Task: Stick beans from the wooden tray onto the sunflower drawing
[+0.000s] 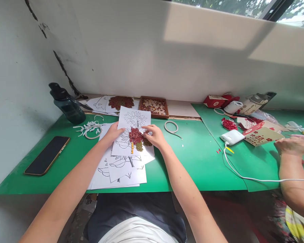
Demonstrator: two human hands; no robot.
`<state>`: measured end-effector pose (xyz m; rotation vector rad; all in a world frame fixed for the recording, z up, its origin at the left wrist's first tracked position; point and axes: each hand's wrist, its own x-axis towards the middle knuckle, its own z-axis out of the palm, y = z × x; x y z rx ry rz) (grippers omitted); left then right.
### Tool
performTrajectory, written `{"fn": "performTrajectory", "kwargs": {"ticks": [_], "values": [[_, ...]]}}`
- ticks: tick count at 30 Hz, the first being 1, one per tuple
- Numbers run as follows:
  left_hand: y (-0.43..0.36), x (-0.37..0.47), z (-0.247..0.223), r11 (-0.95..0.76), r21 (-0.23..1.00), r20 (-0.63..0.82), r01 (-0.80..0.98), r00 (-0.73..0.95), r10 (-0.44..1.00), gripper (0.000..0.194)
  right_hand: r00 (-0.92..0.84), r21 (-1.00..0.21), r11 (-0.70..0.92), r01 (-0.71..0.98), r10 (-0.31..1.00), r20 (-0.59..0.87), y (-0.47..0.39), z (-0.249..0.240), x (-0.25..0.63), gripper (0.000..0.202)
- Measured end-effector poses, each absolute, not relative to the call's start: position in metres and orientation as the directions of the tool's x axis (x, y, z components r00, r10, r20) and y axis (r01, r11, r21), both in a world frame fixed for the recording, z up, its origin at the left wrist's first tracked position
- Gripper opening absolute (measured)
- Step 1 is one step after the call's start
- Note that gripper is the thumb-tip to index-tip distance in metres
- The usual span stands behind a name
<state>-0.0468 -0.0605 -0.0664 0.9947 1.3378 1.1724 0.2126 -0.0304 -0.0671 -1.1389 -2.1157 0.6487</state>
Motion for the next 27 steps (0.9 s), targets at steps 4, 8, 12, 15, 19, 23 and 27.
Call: {"fn": "performTrajectory", "kwargs": {"ticks": [4,8,12,15,19,23,27], "values": [[-0.061,-0.047,-0.067,0.166,0.985,-0.171,-0.052,-0.093,0.981,0.061,-0.428,-0.688,0.493,0.532,0.858,0.284,-0.031,-0.065,0.213,0.038],[-0.061,-0.047,-0.066,0.171,0.985,-0.174,-0.035,-0.098,0.980,0.061,-0.428,-0.685,0.466,0.560,0.871,0.243,-0.032,-0.060,0.213,0.037],[-0.060,-0.047,-0.067,0.170,0.985,-0.171,-0.025,-0.110,0.979,0.059,-0.432,-0.678,0.465,0.569,0.871,0.235,-0.031,-0.060,0.213,0.036],[-0.059,-0.049,-0.068,0.164,0.986,-0.167,-0.035,-0.107,0.980,0.058,-0.366,-0.695,0.484,0.532,0.871,0.326,-0.029,-0.064,0.212,0.037],[-0.058,-0.050,-0.070,0.158,0.987,-0.162,-0.040,-0.105,0.981,0.056,-0.299,-0.711,0.486,0.508,0.874,0.384,-0.028,-0.069,0.212,0.036],[-0.057,-0.050,-0.071,0.167,0.985,-0.172,-0.050,-0.110,0.979,0.057,-0.392,-0.670,0.501,0.547,0.861,0.324,-0.028,-0.069,0.212,0.035],[-0.056,-0.050,-0.074,0.161,0.986,-0.164,-0.035,-0.125,0.978,0.056,-0.334,-0.687,0.504,0.524,0.863,0.378,-0.029,-0.067,0.212,0.039]]}}
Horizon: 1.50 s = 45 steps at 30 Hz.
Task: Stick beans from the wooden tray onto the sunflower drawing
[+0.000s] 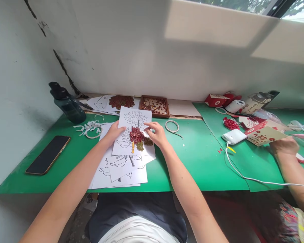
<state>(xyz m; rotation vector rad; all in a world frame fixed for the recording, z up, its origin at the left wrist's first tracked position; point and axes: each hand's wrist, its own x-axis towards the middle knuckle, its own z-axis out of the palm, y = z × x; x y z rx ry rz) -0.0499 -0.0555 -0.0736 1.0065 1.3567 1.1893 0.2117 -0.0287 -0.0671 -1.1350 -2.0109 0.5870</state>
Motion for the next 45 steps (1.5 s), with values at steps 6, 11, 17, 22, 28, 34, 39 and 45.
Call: {"fn": "performTrajectory", "kwargs": {"ticks": [6,11,17,22,28,34,39,45], "values": [[-0.054,-0.051,-0.079,0.131,0.990,-0.114,0.061,-0.232,0.966,0.087,-0.362,-0.667,0.518,0.535,0.854,0.373,-0.028,-0.071,0.211,0.039],[-0.063,-0.052,-0.069,-0.190,0.808,0.373,0.557,-0.236,0.897,0.092,-0.150,-0.599,0.471,0.648,0.849,0.506,-0.007,-0.083,0.227,0.042],[-0.081,-0.021,-0.064,-0.536,0.575,0.345,0.619,0.411,0.844,0.044,-0.023,-0.499,0.292,0.816,0.879,0.477,0.074,-0.071,0.263,0.048],[-0.084,-0.009,-0.073,-0.626,0.444,0.337,0.641,0.528,0.780,0.031,0.016,-0.420,0.135,0.897,0.941,0.337,0.141,-0.050,0.279,0.037],[-0.080,-0.022,-0.074,-0.646,0.411,0.344,0.643,0.547,0.763,0.030,-0.090,-0.314,0.174,0.934,0.960,0.264,0.168,-0.043,0.280,0.023],[-0.079,-0.022,-0.072,-0.633,0.416,0.327,0.653,0.542,0.774,0.029,-0.202,-0.259,0.299,0.918,0.917,0.343,0.163,-0.037,0.267,0.022],[-0.081,-0.023,-0.067,-0.602,0.417,0.283,0.681,0.532,0.798,0.028,-0.390,-0.249,0.560,0.790,0.772,0.502,0.088,-0.047,0.241,0.022],[-0.080,-0.022,-0.068,-0.597,0.397,0.261,0.697,0.538,0.801,0.032,-0.546,-0.382,0.763,0.521,0.642,0.539,-0.019,-0.079,0.224,0.017]]}}
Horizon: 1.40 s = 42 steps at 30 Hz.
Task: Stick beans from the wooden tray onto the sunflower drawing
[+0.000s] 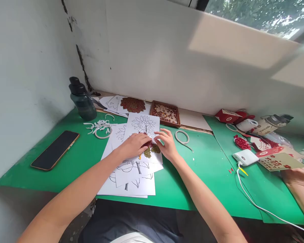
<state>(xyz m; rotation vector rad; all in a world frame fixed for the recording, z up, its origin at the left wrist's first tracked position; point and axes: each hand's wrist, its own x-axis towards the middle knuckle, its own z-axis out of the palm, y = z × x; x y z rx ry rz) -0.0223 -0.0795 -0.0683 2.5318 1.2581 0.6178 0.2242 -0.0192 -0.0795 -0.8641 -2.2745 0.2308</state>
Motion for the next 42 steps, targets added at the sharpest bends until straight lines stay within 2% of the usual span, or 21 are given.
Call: {"fn": "performTrajectory", "kwargs": {"ticks": [3,6,11,18,24,27,33,42], "values": [[-0.079,-0.024,-0.069,-0.610,0.390,0.287,0.689,0.539,0.792,0.029,-0.442,-0.493,0.699,0.517,0.712,0.546,-0.027,-0.089,0.224,0.015],[-0.079,-0.024,-0.067,-0.581,0.406,0.274,0.705,0.513,0.814,0.034,-0.394,-0.556,0.669,0.493,0.742,0.542,-0.023,-0.091,0.225,0.013],[-0.078,-0.024,-0.065,-0.580,0.435,0.258,0.689,0.522,0.813,0.030,-0.441,-0.565,0.690,0.453,0.724,0.530,-0.024,-0.089,0.223,0.015],[-0.078,-0.024,-0.064,-0.585,0.430,0.261,0.688,0.525,0.810,0.027,-0.409,-0.613,0.662,0.430,0.749,0.521,-0.023,-0.090,0.224,0.014],[-0.079,-0.027,-0.066,-0.547,0.454,0.197,0.704,0.519,0.832,0.044,-0.418,-0.637,0.647,0.419,0.761,0.497,-0.023,-0.091,0.225,0.012],[-0.078,-0.027,-0.067,-0.531,0.463,0.190,0.710,0.506,0.842,0.045,-0.406,-0.650,0.637,0.414,0.769,0.494,-0.023,-0.092,0.225,0.012],[-0.077,-0.026,-0.066,-0.534,0.450,0.192,0.716,0.506,0.841,0.039,-0.410,-0.642,0.639,0.424,0.768,0.493,-0.023,-0.092,0.225,0.013],[-0.074,-0.029,-0.072,-0.551,0.451,0.211,0.702,0.516,0.830,0.036,-0.520,-0.514,0.729,0.452,0.683,0.513,-0.022,-0.094,0.220,0.015]]}}
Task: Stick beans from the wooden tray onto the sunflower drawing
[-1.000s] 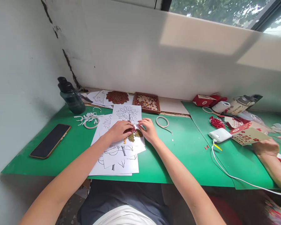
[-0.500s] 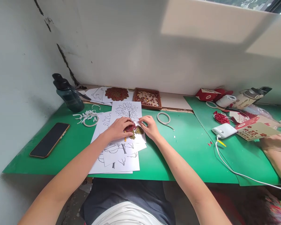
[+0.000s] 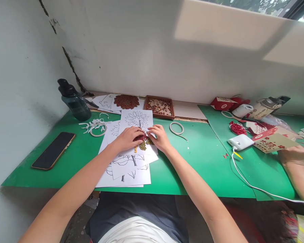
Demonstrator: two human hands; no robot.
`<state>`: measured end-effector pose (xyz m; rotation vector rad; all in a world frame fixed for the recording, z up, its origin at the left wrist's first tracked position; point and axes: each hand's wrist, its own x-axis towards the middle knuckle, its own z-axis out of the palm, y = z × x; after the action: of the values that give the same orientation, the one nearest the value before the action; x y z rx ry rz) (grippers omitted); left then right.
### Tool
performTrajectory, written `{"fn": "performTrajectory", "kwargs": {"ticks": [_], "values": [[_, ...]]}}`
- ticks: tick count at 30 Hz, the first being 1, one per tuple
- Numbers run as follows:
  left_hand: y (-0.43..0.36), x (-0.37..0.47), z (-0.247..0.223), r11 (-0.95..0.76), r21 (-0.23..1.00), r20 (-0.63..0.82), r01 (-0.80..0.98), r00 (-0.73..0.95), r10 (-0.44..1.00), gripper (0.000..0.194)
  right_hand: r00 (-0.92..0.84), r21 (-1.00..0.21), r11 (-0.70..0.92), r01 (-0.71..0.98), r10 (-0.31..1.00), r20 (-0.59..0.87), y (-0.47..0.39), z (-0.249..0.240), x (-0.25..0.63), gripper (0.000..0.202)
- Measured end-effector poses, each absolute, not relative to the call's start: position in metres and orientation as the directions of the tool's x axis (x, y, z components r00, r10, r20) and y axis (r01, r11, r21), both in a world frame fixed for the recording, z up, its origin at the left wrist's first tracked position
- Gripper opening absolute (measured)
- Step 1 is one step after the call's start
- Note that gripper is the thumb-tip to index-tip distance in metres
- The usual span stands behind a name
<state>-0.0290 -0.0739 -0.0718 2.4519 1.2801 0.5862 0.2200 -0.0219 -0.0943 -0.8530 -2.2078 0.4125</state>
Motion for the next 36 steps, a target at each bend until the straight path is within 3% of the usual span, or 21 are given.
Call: {"fn": "performTrajectory", "kwargs": {"ticks": [12,20,28,36], "values": [[-0.071,-0.032,-0.070,-0.527,0.462,0.282,0.714,0.445,0.850,0.025,-0.546,-0.463,0.735,0.495,0.678,0.492,-0.024,-0.091,0.213,0.020],[-0.060,-0.049,-0.080,-0.316,0.529,0.331,0.788,0.152,0.931,0.053,-0.318,-0.594,0.637,0.492,0.766,0.559,-0.024,-0.086,0.228,0.034],[-0.055,-0.060,-0.080,-0.257,0.558,0.335,0.789,0.068,0.940,0.049,-0.533,-0.532,0.701,0.475,0.710,0.460,-0.025,-0.089,0.225,0.039],[-0.056,-0.057,-0.079,-0.260,0.564,0.321,0.784,0.082,0.944,0.043,-0.568,-0.466,0.733,0.496,0.680,0.465,-0.028,-0.087,0.225,0.035]]}}
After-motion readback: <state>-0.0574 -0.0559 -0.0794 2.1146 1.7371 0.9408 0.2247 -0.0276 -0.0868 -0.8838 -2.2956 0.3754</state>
